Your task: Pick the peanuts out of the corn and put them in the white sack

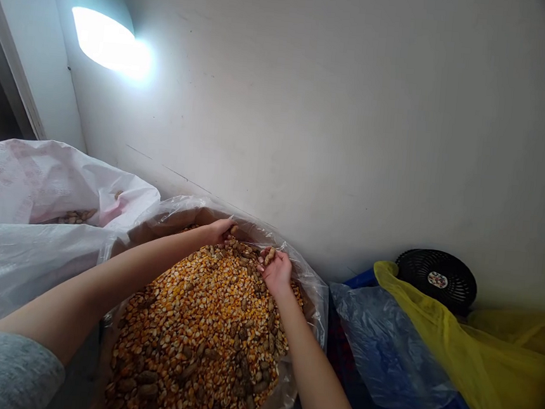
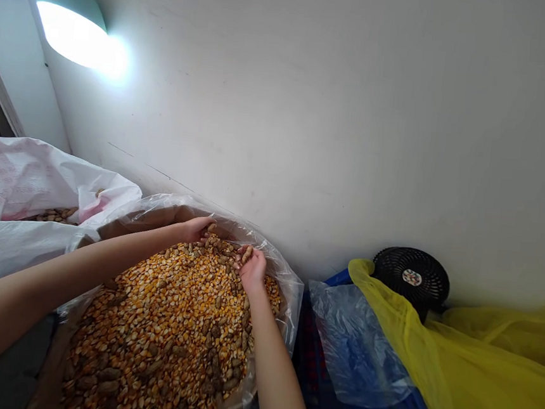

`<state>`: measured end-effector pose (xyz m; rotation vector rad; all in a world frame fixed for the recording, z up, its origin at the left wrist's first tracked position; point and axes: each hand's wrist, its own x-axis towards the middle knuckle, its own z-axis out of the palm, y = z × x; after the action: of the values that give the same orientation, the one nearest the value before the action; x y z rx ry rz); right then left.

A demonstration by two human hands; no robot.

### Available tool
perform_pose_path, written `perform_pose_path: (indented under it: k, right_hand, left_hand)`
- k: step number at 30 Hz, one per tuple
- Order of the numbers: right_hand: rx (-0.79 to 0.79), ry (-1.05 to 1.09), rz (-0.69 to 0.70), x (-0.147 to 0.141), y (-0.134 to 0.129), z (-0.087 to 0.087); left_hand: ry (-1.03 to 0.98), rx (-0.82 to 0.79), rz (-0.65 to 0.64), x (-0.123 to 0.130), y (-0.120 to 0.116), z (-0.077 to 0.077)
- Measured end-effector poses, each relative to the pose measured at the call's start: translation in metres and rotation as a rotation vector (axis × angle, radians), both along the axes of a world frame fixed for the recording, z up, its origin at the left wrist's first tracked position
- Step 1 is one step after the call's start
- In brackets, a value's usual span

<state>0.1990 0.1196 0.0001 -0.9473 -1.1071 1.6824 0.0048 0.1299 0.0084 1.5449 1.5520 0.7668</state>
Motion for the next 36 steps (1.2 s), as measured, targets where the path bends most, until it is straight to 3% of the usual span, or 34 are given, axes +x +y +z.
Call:
perform_pose_path:
  k: [2, 4, 9, 11, 13, 16, 19, 22, 25, 28, 31, 34, 36]
  right_hand:
    - [-0.038, -0.068, -0.027, 0.001, 0.0, -0.002]
    - [0.034, -0.303, -0.03, 0.0, -0.001, -0.006]
    - [0.541, -1.053, 0.146, -0.006, -0.011, -0.016]
    - [0.667, -1.21, 0.228, -0.009, -0.014, -0.018]
    - [0.691, -1.267, 0.239, -0.011, -0.015, -0.018]
    - [0.526, -1.059, 0.13, -0.011, -0.012, -0.015]
    - [0.23, -0.503, -0.021, -0.007, -0.005, -0.009]
    - [-0.035, -0.007, -0.081, -0.002, 0.001, -0.003]
    - [-0.132, 0.119, -0.077, 0.001, 0.003, -0.001]
    - [-0.025, -0.132, -0.058, -0.001, 0.0, -0.004]
    - [0.249, -0.661, -0.011, -0.003, -0.005, -0.009]
    - [0.617, -1.172, 0.125, -0.007, -0.011, -0.013]
    - [0.792, -1.396, 0.228, -0.01, -0.013, -0.016]
  left_hand:
    - [-0.047, -0.029, 0.029, -0.002, 0.001, 0.001]
    - [-0.06, -0.052, 0.052, -0.005, 0.001, 0.002]
    - [0.073, -0.084, 0.103, -0.011, -0.002, 0.003]
    - [0.183, -0.085, 0.129, -0.01, -0.005, 0.002]
    - [0.285, -0.088, 0.151, -0.006, -0.01, 0.0]
    - [0.369, -0.107, 0.154, 0.003, -0.015, -0.005]
    - [0.357, -0.135, 0.122, 0.007, -0.015, -0.006]
    - [0.26, -0.178, 0.057, -0.001, -0.012, 0.0]
    - [0.108, -0.2, -0.013, -0.011, -0.008, 0.011]
    - [-0.125, -0.231, -0.052, -0.018, -0.007, 0.019]
    - [-0.392, -0.29, -0.014, -0.019, -0.006, 0.019]
    - [-0.392, -0.268, 0.065, -0.017, -0.006, 0.015]
    - [-0.332, -0.239, 0.083, -0.016, -0.006, 0.011]
